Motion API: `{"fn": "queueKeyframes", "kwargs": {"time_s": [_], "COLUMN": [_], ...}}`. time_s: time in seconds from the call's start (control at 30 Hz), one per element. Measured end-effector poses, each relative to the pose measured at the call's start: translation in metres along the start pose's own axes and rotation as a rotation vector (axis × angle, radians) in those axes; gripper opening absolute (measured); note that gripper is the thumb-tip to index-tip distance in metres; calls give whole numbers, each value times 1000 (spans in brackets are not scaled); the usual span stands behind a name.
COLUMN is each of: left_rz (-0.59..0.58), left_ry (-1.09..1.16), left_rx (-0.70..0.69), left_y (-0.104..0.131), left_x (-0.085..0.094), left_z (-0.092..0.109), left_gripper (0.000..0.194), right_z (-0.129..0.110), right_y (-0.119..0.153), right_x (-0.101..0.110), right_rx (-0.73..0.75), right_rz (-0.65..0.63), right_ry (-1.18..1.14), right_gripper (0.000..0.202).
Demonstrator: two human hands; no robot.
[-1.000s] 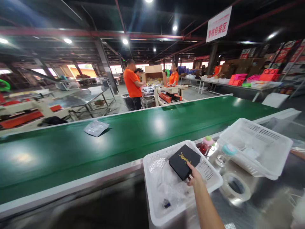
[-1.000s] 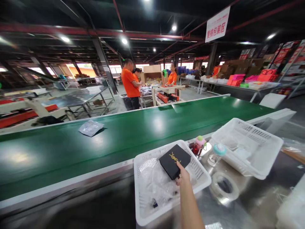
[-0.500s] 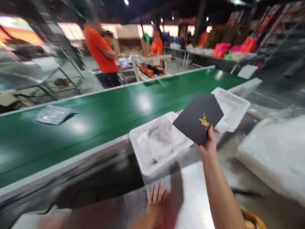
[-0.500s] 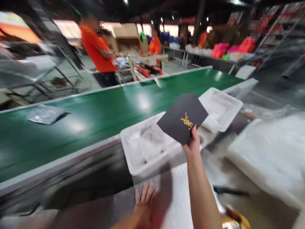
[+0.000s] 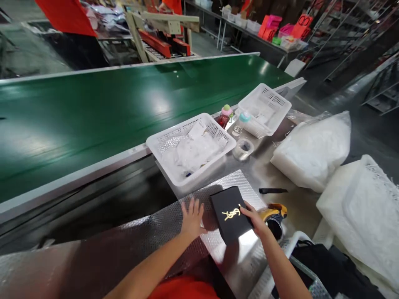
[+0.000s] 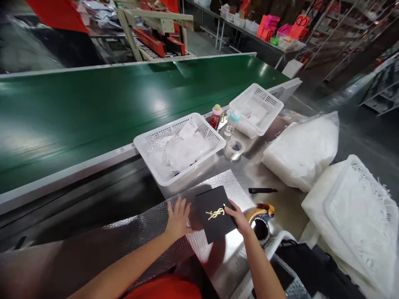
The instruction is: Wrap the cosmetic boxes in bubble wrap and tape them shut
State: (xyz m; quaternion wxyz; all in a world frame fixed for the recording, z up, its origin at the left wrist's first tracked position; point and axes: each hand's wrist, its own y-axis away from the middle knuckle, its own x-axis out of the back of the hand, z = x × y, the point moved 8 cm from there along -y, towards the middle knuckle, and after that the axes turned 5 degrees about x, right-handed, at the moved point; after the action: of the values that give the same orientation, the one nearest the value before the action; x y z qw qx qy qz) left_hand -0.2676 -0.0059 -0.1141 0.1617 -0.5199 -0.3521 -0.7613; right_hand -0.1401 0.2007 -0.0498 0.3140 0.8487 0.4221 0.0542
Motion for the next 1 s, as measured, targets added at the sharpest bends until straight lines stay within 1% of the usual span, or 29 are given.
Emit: {"fn": "queueKeyframes", "kwargs": {"time_s": [0.07,0.13,0.27,0.3,0.43,0.57,0.63,0.7,0.77,0.83,0.87,0.93,1.0], "left_rz": [3,5,37,40,41,13,-5,-11,-1,22,34,42,-18], "left_ry": [39,107,269,300,341,318,310,313,345,432,501,700,961], "left_rx": [-60,-73,-30,-28,-57,-55,-60,-60,-42,22,73,224,418], "left_y": [9,16,23,24,28,32,34,34,33,29,26,22,21], "left_x": [4,5,2,0,-2,4,7,11,15,19,21,22,15], "left_z": [5,3,-11,-14,-17,-16,-15,-15,-15,-16,-17,-19,-17], "left_gripper": [94,84,54,49,47,54,57,57,48,36,34,36,31], "right_z": [8,12,18,20,27,26,21,18,19,21,22,20,7], "right_y": [-7,-14,-25,-27,-32,-38,-41,-44,-47,-48,-48,-50,-53], "right_x": [-15,-23,-27,-28,-31,-30,-26,-22,-21,-22,-22,-19,-8], "right_rx": [-8,-19,-18,-23,-26,30,104,168,201,211,213,219,258], "right_rz": [-63,-95,-110,-115,-98,-79,-44,4,40,65,70,74,139], "right_ry": [22,46,103,115,164,265,382,552,723,824,839,832,879], "right_gripper": [65,66,64,63,64,62,56,48,41,36,35,33,33]}}
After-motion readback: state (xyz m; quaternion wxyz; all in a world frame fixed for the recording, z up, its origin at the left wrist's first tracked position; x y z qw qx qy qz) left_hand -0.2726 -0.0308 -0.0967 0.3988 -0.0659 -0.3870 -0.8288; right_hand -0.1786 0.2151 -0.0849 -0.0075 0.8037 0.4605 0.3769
